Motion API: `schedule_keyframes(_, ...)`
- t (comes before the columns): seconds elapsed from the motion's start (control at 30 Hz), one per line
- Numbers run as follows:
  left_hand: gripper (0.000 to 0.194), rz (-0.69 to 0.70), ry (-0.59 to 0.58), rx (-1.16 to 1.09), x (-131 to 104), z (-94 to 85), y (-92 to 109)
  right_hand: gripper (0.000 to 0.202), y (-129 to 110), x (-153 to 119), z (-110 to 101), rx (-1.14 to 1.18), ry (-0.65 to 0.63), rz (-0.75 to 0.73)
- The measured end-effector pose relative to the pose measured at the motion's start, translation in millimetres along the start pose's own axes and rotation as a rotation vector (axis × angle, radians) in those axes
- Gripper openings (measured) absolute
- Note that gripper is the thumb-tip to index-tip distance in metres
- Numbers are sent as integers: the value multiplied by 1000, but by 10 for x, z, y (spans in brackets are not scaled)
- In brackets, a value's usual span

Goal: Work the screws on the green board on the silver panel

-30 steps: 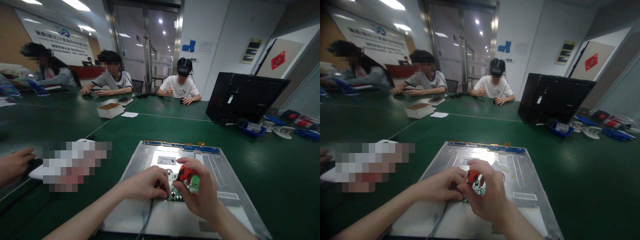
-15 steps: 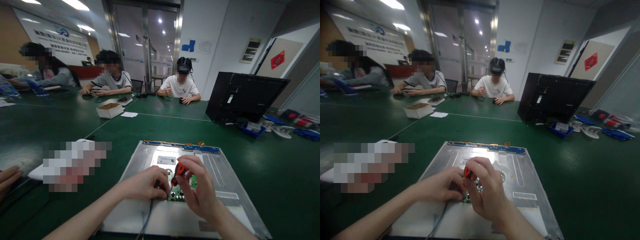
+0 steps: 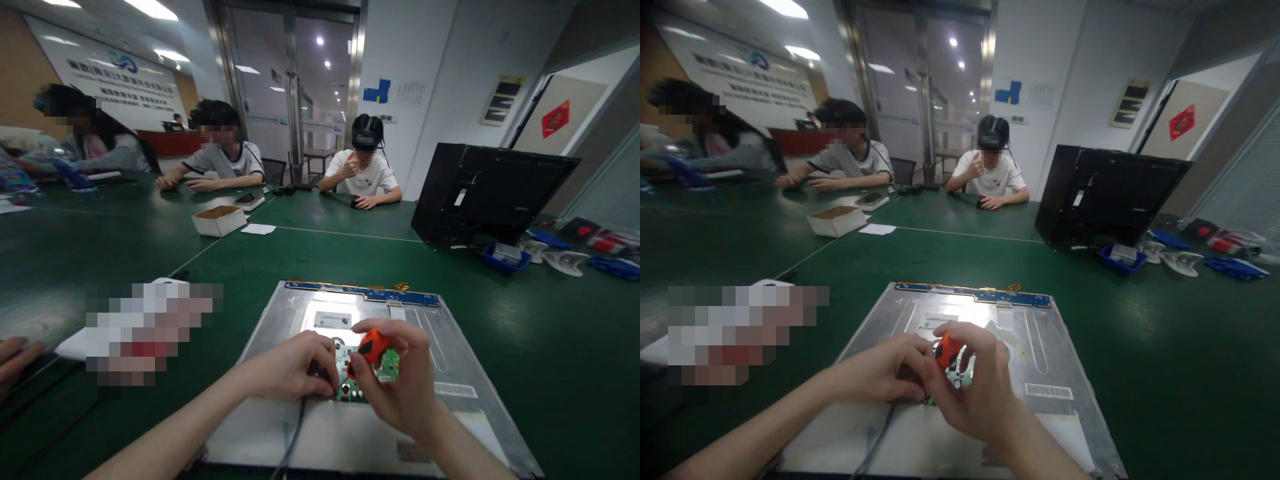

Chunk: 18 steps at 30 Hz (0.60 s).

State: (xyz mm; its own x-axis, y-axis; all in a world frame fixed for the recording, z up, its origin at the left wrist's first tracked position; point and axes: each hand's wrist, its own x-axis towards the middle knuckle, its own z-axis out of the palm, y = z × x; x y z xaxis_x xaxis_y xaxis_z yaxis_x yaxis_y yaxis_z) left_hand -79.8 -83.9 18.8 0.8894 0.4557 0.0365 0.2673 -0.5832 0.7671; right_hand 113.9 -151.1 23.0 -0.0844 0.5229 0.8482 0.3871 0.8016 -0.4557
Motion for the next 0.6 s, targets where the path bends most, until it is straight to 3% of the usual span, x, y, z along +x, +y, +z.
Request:
schedule_keyframes(0.43, 6, 3, -12, 16, 6, 1, -7, 50, -25, 75, -77, -5, -177, -63)
schedule_keyframes(0.6, 7, -8, -16, -5, 3, -5, 30, 49, -31, 45, -62, -3, -111, -52)
